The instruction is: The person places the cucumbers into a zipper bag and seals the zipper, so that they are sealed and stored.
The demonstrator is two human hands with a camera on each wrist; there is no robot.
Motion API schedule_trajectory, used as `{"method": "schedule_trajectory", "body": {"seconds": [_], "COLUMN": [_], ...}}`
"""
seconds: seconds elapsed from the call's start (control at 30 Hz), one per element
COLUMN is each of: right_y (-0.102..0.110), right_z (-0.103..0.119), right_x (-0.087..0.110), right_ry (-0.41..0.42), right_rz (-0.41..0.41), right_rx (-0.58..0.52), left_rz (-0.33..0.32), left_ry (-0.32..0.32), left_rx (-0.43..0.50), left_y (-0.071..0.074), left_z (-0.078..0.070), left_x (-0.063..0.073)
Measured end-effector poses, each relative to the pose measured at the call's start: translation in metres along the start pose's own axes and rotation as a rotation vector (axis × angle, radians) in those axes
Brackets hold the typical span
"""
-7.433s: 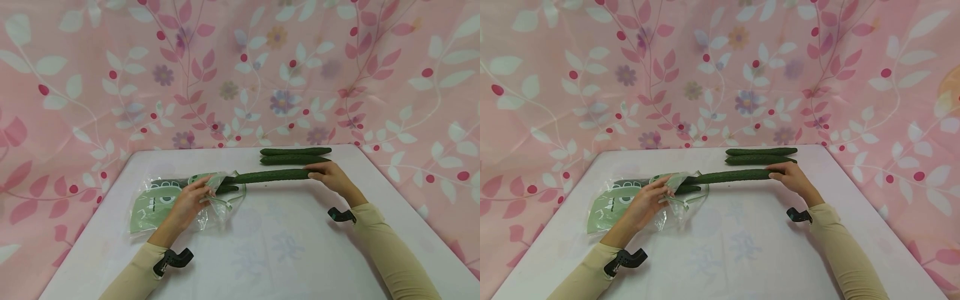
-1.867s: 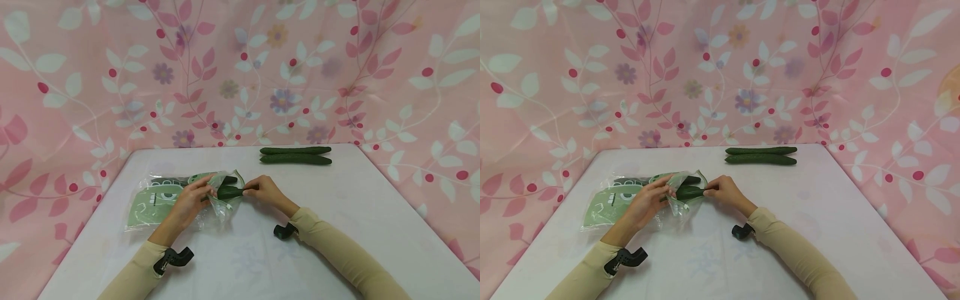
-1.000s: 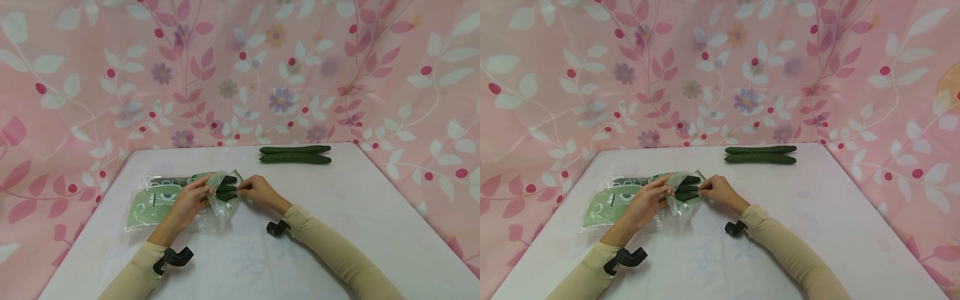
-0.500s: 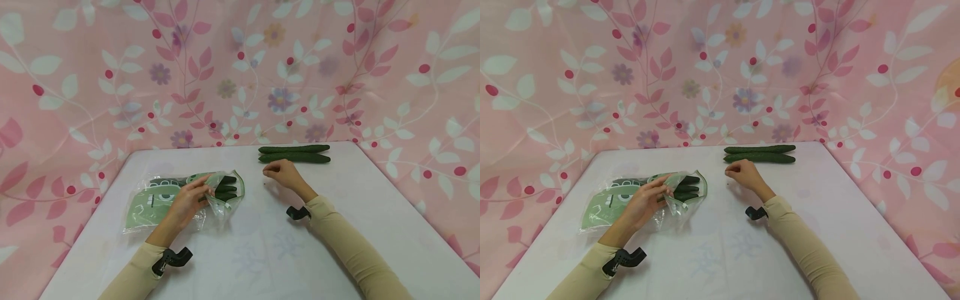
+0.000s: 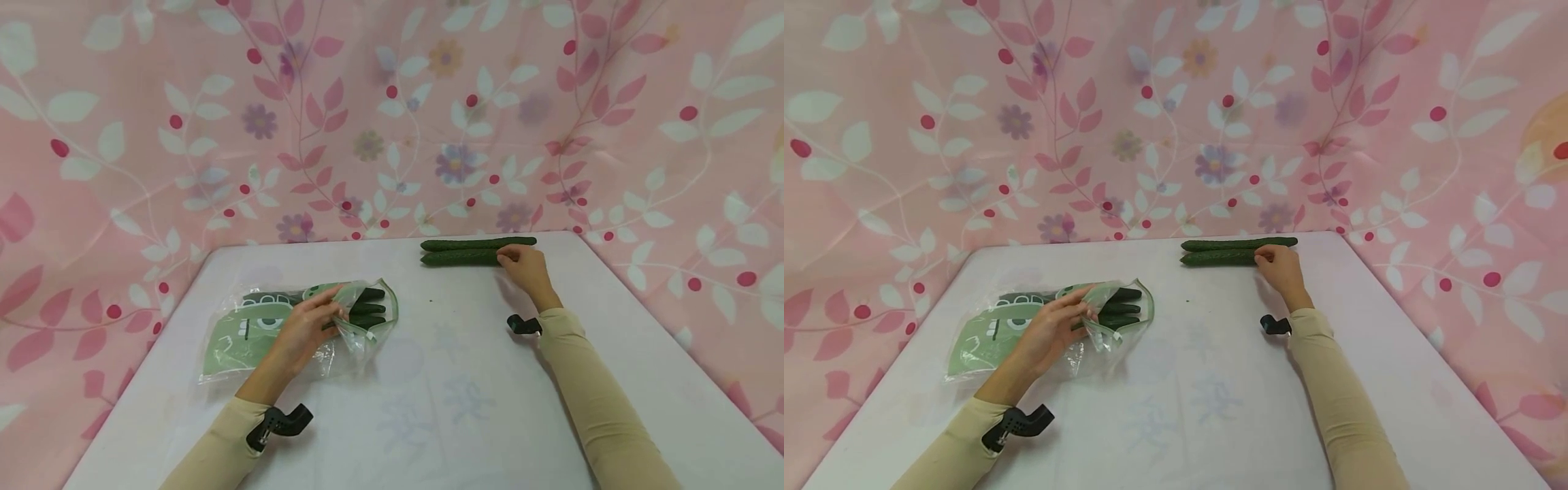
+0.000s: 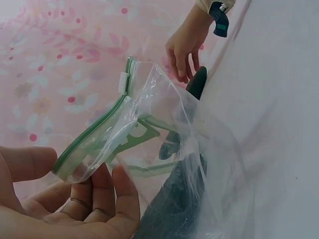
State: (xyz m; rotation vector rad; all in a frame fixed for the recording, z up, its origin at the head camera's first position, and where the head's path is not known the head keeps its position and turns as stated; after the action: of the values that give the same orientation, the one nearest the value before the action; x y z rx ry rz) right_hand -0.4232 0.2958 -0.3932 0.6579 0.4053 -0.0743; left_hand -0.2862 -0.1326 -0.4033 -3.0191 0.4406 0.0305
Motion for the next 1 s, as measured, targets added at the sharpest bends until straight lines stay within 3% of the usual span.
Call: {"method": "schedule_trajectory", "body": {"seconds": [0.17,0.3,0.67,1.0], "right_y": [0.019,0.025,0.017,0.023], "right_z": [-0.014,-0.024,-0.055,-0.058], "right_x": [0.003,0.004,0.004,0.005], "right_ry": [0.029,0.052,-0.086,0.007], "right_rz": [-0.093,-0.109,0.113,0.094], "right_rx": [0.032,0.061,0.14,0.103], "left_rz": [0.006,0.01,0.003,-0.001], "left_ry": [-0.004,-0.006,-0.005,0.001], "left_rx": [0.007,0.009,-0.006,-0.022], "left_y": [0.0,-0.001,-0.001,-0.002], "left_z": [0.0,0.0,-0.002,-0.003], "left_x": [0.0,0.0,0.003,0.004]}}
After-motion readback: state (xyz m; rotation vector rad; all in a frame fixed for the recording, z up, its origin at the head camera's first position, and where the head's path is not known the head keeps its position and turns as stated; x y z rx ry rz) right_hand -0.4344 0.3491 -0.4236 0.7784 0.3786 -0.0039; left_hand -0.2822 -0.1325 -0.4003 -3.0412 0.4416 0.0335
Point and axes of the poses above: each hand's wrist, its own x-axis away from the middle knuckle, its own y-axis out of the back of the hand, z = x × y, the point moved 9 cm from there along -x, towards the middle knuckle, and after that the axes turned 10 degrees about -x, right-handed, at the moved point
